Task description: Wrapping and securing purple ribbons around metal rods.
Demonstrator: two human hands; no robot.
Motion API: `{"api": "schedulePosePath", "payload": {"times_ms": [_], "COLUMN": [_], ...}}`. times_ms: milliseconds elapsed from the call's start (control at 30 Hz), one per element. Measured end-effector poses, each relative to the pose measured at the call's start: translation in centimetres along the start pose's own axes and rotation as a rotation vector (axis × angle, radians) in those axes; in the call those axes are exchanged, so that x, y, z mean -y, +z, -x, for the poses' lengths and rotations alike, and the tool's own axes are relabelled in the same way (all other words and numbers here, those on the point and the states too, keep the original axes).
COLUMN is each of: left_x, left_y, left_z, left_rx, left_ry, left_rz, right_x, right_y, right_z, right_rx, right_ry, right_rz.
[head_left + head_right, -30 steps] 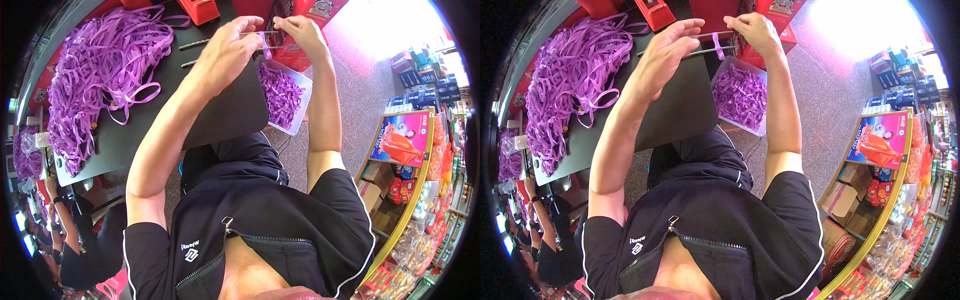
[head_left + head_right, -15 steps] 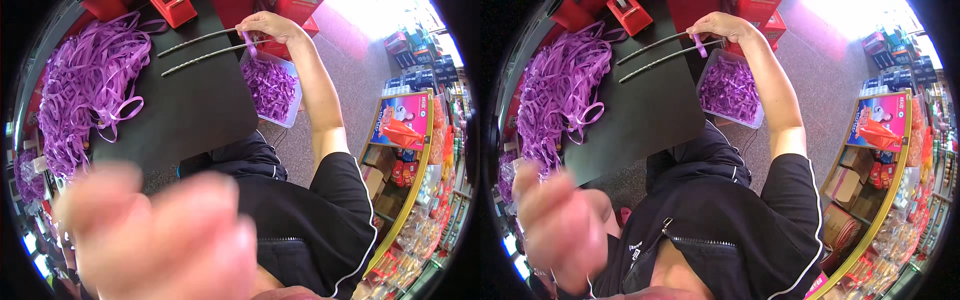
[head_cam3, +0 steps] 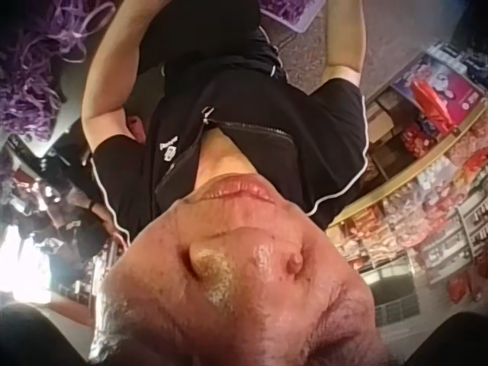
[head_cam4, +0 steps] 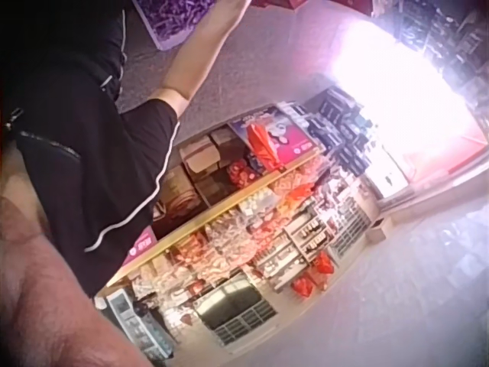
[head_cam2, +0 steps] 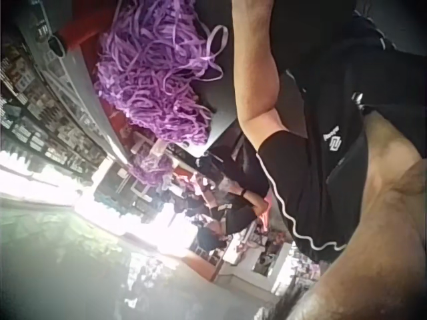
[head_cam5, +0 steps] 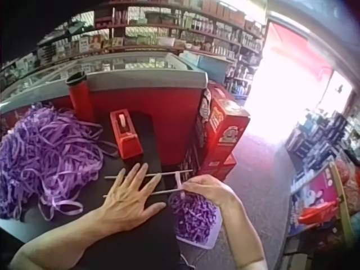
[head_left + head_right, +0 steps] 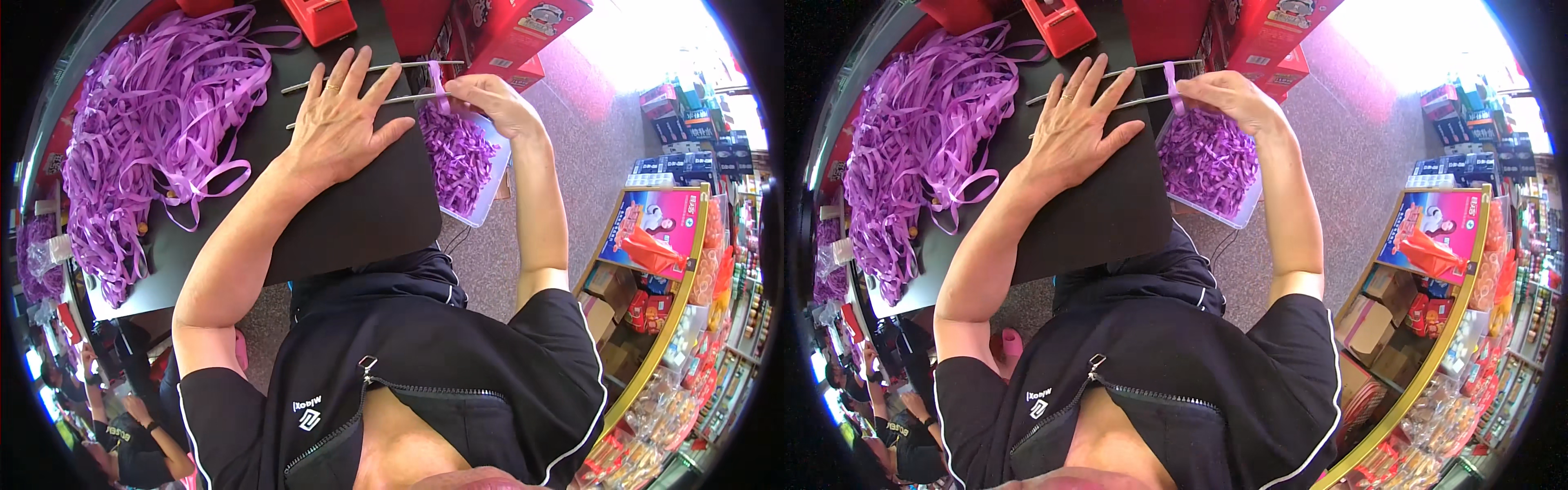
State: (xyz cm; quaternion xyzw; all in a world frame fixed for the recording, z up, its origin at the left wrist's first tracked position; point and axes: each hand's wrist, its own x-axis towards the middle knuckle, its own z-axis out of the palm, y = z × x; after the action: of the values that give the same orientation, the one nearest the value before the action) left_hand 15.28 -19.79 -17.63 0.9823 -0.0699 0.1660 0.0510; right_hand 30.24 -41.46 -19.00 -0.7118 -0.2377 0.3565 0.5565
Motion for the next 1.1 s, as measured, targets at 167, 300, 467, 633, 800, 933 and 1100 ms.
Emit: {"api": "schedulePosePath", "payload": {"times_ms": [167,300,467,633,800,933,1100], "left_x": [0.0,0.2,0.4,0.5,0.6,0.4,0.5], "left_y": [-0.2,-0.4,-0.2,0.2,0.0,-0.2,-0.2], "left_z": [-0.3,-0.3,-0.2,-0.2,0.0,-0.2,-0.1], "left_rx": [0.045,0.050,0.032,-0.019,0.003,0.005,0.001], "left_ry": [-0.014,-0.007,-0.015,0.002,-0.014,-0.007,-0.009], "left_rz": [0.012,0.015,0.027,0.064,0.025,0.033,0.039], "right_x": [0.2,-0.2,0.5,1.9,2.7,2.2,1.6], "right_y": [1.5,0.7,-0.5,-2.7,-0.7,-1.4,-1.8], "right_z": [-0.6,-1.0,-1.1,-1.3,-4.5,-5.4,-4.1], "right_rx": [0.044,0.038,0.090,-0.062,-0.020,0.099,-0.033], "right_ry": [-0.037,0.015,0.072,-0.025,-0.173,-0.021,0.050], "right_rz": [-0.101,-0.153,-0.153,0.148,0.062,-0.058,-0.150]}}
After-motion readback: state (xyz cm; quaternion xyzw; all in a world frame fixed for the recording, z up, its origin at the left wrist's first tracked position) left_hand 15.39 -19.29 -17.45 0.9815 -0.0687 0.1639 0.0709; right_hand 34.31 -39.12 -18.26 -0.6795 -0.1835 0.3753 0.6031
